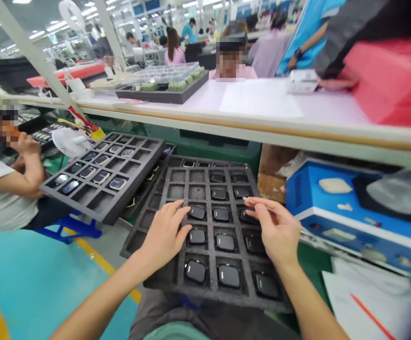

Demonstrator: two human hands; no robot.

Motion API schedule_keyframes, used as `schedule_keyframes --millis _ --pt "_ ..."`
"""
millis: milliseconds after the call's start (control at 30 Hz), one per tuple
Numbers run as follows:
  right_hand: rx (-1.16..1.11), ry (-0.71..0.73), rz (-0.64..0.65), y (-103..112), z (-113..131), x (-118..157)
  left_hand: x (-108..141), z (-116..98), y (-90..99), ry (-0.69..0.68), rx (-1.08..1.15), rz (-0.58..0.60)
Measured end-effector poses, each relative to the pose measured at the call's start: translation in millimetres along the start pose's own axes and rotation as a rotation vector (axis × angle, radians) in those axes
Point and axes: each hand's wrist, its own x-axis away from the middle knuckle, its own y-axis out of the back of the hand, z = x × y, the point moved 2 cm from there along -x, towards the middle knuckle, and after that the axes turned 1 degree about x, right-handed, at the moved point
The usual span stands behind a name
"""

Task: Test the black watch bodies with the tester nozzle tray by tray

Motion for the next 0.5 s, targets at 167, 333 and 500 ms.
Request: schedule_keyframes --millis 167,333,500 --pt "0.064 -0.046 -0.009 1 0 6 -15 56 82.2 0.149 -0.235 -0.023" --pt "0.046 -0.079 -0.045 1 -2 8 -26 166 173.3 0.685 -0.486 -0.050" --pt "0.018 -0.074 0.027 -2 -4 -1 -11 194 197.7 0.677 -0.462 -0.115"
